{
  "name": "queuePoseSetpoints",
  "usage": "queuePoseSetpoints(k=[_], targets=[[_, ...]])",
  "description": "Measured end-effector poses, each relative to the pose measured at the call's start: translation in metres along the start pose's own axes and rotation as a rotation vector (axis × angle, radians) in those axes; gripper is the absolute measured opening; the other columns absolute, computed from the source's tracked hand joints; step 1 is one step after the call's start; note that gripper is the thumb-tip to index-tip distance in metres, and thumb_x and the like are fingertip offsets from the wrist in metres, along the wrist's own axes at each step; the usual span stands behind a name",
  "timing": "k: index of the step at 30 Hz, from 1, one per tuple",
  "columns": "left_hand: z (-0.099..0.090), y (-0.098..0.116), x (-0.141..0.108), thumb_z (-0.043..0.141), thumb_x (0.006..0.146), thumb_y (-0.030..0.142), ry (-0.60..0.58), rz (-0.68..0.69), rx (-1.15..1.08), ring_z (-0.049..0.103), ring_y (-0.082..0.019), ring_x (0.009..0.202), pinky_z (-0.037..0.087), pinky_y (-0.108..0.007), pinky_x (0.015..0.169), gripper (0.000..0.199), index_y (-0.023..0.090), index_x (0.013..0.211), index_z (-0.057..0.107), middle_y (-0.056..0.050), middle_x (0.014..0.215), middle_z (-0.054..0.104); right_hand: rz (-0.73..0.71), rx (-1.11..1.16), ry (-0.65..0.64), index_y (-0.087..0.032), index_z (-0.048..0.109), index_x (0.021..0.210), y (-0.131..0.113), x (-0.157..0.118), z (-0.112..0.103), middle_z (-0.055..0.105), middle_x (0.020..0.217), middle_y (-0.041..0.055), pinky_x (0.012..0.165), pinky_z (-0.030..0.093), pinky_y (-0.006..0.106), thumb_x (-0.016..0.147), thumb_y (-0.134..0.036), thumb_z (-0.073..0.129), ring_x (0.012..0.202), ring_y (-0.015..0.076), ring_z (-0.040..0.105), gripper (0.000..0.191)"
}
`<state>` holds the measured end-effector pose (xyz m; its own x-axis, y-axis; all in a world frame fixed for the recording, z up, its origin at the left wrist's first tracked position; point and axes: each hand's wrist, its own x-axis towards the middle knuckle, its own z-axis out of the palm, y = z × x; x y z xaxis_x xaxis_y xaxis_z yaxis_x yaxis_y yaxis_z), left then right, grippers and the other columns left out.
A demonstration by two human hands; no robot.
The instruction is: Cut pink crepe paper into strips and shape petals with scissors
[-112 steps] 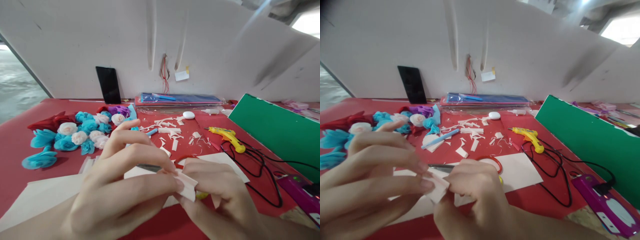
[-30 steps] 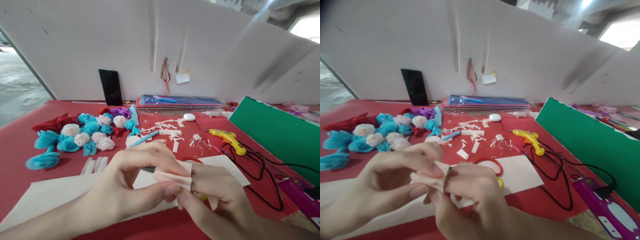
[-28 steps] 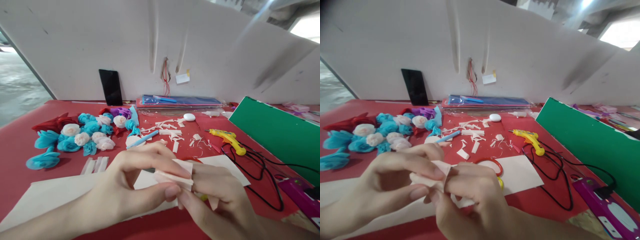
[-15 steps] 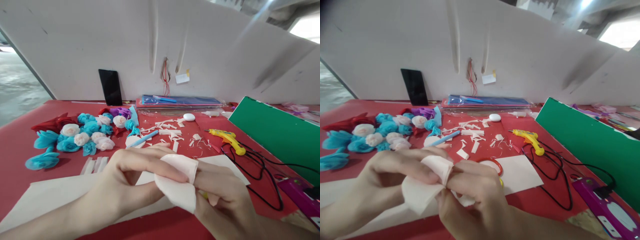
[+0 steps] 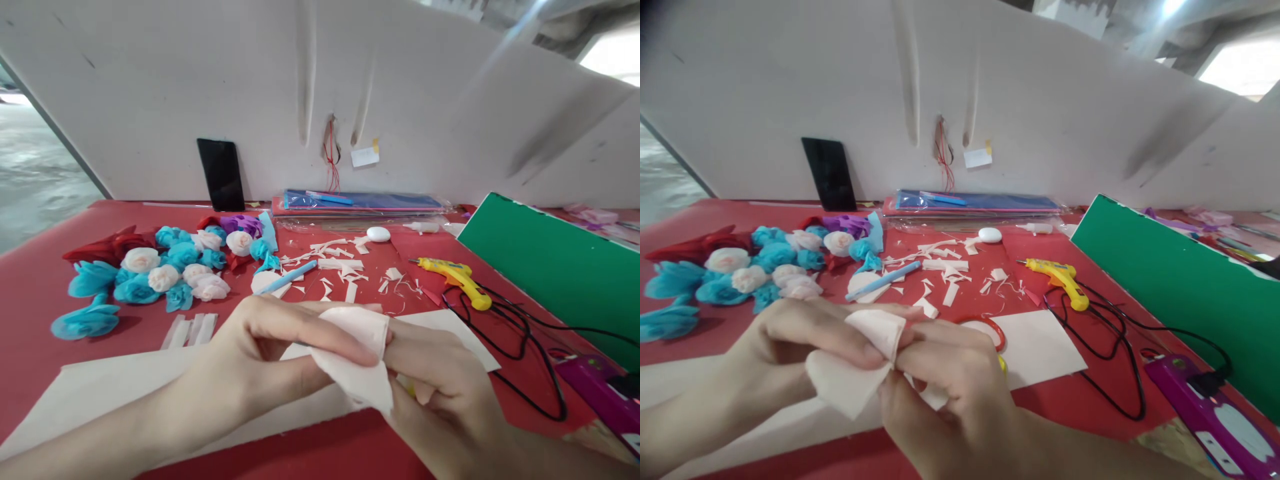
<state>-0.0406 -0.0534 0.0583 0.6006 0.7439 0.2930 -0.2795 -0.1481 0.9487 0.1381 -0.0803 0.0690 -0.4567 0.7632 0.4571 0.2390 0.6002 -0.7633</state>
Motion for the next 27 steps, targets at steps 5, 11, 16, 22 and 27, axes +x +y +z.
queuePoseSetpoints(k=[5,11,16,22,27], targets=[[0.002,0.0,0.002,0.064,0.081,0.008,0.026,-0.011,-0.009,0.07,-0.011,0.082,0.053,-0.012,0.072,0.029,0.032,0.093,0.075,0.006,0.09,0.076,-0.01,-0.035,-0.008,-0.013,0.054,0.056,0.001,0.002,-0.001,0.05,0.058,0.0021,0.052,0.041,0.022,0.08,-0.011,0.043,0.055,0.0108,0.047,0.027],[0.0,0.001,0.001,0.059,0.086,0.013,-0.014,0.011,0.027,0.069,-0.009,0.078,0.053,-0.013,0.073,0.028,0.034,0.096,0.074,0.007,0.089,0.075,0.009,-0.048,-0.013,-0.01,0.059,0.06,0.007,0.0,0.002,0.057,0.063,0.0043,0.056,0.043,0.022,0.083,-0.013,0.044,0.06,0.0112,0.052,0.028],[-0.008,-0.004,0.0,0.06,0.086,0.018,-0.003,0.053,0.072,0.071,-0.014,0.079,0.055,-0.016,0.072,0.022,0.03,0.098,0.074,0.002,0.091,0.076,0.094,-0.049,-0.046,-0.012,0.064,0.076,0.007,0.001,0.001,0.058,0.068,-0.0012,0.056,0.041,0.015,0.084,-0.014,0.05,0.061,0.0067,0.052,0.017],[-0.013,-0.008,0.004,0.062,0.082,0.01,0.124,-0.007,0.097,0.072,-0.016,0.084,0.057,-0.02,0.075,0.027,0.032,0.087,0.076,0.003,0.089,0.076,0.207,-0.318,-0.188,-0.019,0.065,0.08,0.013,0.009,-0.022,0.057,0.064,-0.0048,0.052,0.036,0.017,0.081,-0.014,0.056,0.057,0.0065,0.05,0.01],[-0.014,-0.009,0.004,0.062,0.082,0.01,0.132,-0.034,0.088,0.071,-0.015,0.085,0.057,-0.018,0.074,0.027,0.033,0.086,0.076,0.004,0.087,0.077,0.399,-0.511,-0.326,-0.02,0.065,0.088,0.033,-0.002,-0.031,0.063,0.076,0.0005,0.058,0.038,0.023,0.08,-0.017,0.056,0.068,0.0136,0.056,0.012]])
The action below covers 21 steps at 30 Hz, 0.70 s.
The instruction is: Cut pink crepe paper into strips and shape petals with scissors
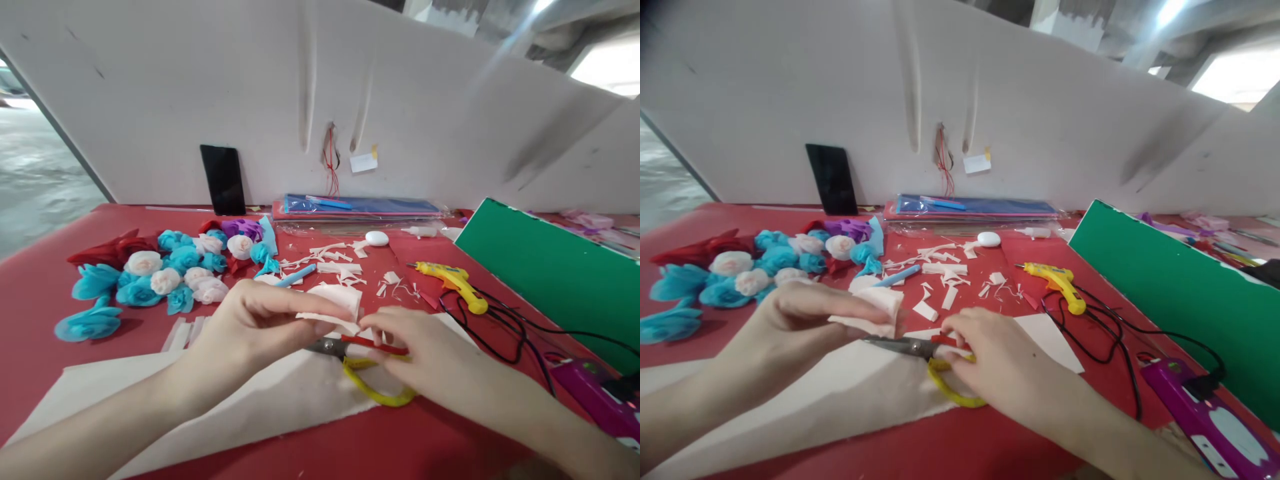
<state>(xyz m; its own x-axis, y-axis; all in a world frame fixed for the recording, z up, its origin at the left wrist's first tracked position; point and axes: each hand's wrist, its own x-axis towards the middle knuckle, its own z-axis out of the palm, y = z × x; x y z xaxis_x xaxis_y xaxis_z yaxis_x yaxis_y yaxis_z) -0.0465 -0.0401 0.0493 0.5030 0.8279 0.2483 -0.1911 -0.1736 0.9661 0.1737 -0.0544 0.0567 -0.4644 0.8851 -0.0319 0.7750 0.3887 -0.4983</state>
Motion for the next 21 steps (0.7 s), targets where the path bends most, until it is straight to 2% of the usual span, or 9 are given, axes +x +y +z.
queuePoseSetpoints(k=[2,4,6,9,11,17,21], targets=[[0.0,0.0,0.0,0.064,0.082,0.014,-0.01,0.001,-0.025,0.072,-0.015,0.084,0.057,-0.019,0.073,0.024,0.034,0.088,0.075,0.004,0.085,0.077,-0.003,0.01,-0.105,-0.019,0.063,0.087,0.007,-0.003,0.008,0.063,0.084,0.0018,0.065,0.042,0.025,0.079,-0.011,0.054,0.076,0.0152,0.058,0.014],[0.001,0.0,0.001,0.065,0.082,0.016,-0.026,-0.014,-0.071,0.072,-0.015,0.082,0.057,-0.021,0.075,0.022,0.034,0.088,0.075,0.003,0.085,0.077,-0.025,0.013,-0.147,-0.019,0.06,0.087,0.011,-0.004,0.015,0.062,0.087,0.0022,0.072,0.044,0.027,0.075,-0.003,0.05,0.082,0.0158,0.058,0.022],[0.002,0.001,0.002,0.065,0.081,0.014,-0.026,-0.035,-0.133,0.071,-0.013,0.079,0.057,-0.021,0.077,0.022,0.032,0.087,0.076,0.003,0.085,0.077,-0.028,-0.026,-0.1,-0.018,0.059,0.091,0.016,-0.005,0.021,0.059,0.091,0.0039,0.077,0.046,0.03,0.073,0.001,0.046,0.086,0.0171,0.058,0.03],[0.005,0.003,0.004,0.064,0.08,0.01,-0.027,-0.049,-0.202,0.071,-0.011,0.073,0.056,-0.019,0.077,0.025,0.031,0.085,0.076,0.003,0.083,0.077,-0.038,-0.093,-0.027,-0.016,0.055,0.108,0.023,-0.004,0.027,0.055,0.106,0.0091,0.085,0.046,0.037,0.073,0.003,0.042,0.098,0.0206,0.056,0.042],[0.006,0.005,0.004,0.064,0.079,0.008,-0.032,-0.062,-0.218,0.07,-0.011,0.072,0.055,-0.017,0.075,0.025,0.03,0.084,0.077,0.003,0.08,0.077,-0.06,-0.085,-0.031,-0.015,0.051,0.115,0.028,-0.003,0.029,0.054,0.115,0.0109,0.093,0.044,0.039,0.073,0.003,0.04,0.107,0.0216,0.053,0.047],[0.004,0.005,0.002,0.068,0.076,0.01,0.019,-0.145,-0.241,0.07,-0.01,0.07,0.054,-0.013,0.072,0.022,0.03,0.078,0.077,0.005,0.074,0.076,-0.091,-0.062,-0.104,-0.015,0.049,0.12,0.029,0.0,0.03,0.058,0.115,0.0113,0.095,0.043,0.037,0.074,-0.004,0.042,0.112,0.0228,0.052,0.047],[-0.001,-0.002,-0.002,0.069,0.075,0.011,0.044,-0.166,-0.244,0.07,-0.01,0.075,0.053,-0.011,0.07,0.021,0.03,0.079,0.077,0.005,0.074,0.076,-0.123,-0.052,-0.115,-0.02,0.048,0.116,0.025,0.001,0.03,0.056,0.116,0.0068,0.094,0.043,0.035,0.07,-0.003,0.042,0.111,0.0204,0.052,0.05]])
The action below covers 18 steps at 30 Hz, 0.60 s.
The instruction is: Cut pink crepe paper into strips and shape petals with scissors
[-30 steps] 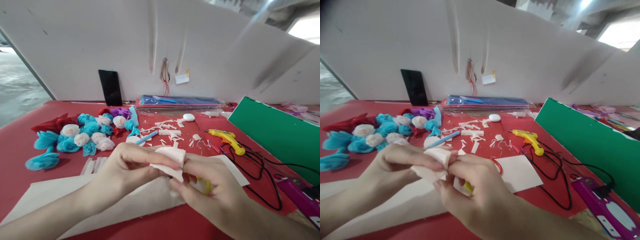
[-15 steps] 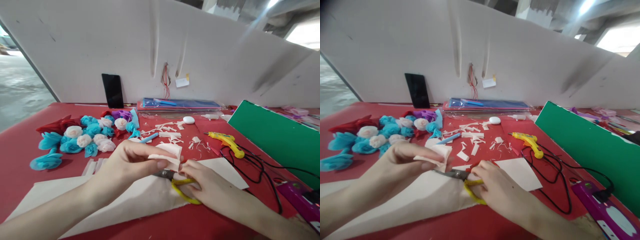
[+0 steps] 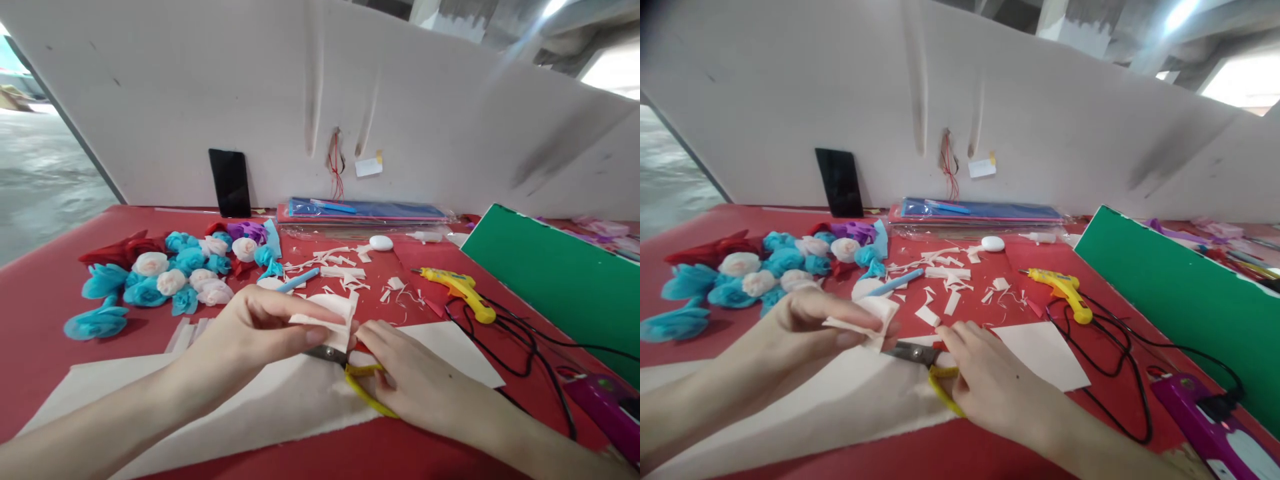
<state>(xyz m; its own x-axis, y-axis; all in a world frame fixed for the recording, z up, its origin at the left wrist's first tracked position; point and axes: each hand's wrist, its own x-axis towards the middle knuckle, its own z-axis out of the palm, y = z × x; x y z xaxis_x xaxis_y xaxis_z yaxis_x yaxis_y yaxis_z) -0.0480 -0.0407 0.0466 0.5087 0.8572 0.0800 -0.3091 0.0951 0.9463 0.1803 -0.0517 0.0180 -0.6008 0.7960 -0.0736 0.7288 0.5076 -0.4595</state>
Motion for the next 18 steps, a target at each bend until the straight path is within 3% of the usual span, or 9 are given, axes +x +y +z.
queuePoseSetpoints(k=[9,15,18], targets=[[-0.009,-0.011,-0.007,0.068,0.079,0.019,-0.042,-0.004,0.053,0.07,-0.009,0.077,0.051,-0.009,0.069,0.015,0.03,0.084,0.077,0.006,0.08,0.077,0.021,0.029,-0.013,-0.023,0.047,0.1,-0.002,0.004,0.001,0.054,0.098,0.0013,0.081,0.044,0.031,0.063,0.002,0.039,0.096,0.0175,0.053,0.046],[-0.012,-0.011,-0.008,0.068,0.08,0.019,-0.201,0.043,0.014,0.071,-0.01,0.08,0.052,-0.008,0.071,0.019,0.032,0.091,0.075,0.007,0.087,0.076,0.089,-0.13,-0.014,-0.021,0.05,0.09,-0.005,0.003,0.013,0.051,0.09,0.003,0.067,0.042,0.03,0.059,0.005,0.04,0.08,0.0179,0.054,0.042],[-0.014,-0.013,-0.013,0.069,0.079,0.021,-0.197,0.07,-0.012,0.071,-0.009,0.079,0.053,-0.008,0.071,0.018,0.033,0.091,0.075,0.009,0.086,0.076,0.124,-0.063,0.001,-0.02,0.055,0.092,-0.005,0.003,0.019,0.056,0.087,0.0038,0.068,0.044,0.03,0.064,0.002,0.047,0.077,0.0182,0.056,0.036]])
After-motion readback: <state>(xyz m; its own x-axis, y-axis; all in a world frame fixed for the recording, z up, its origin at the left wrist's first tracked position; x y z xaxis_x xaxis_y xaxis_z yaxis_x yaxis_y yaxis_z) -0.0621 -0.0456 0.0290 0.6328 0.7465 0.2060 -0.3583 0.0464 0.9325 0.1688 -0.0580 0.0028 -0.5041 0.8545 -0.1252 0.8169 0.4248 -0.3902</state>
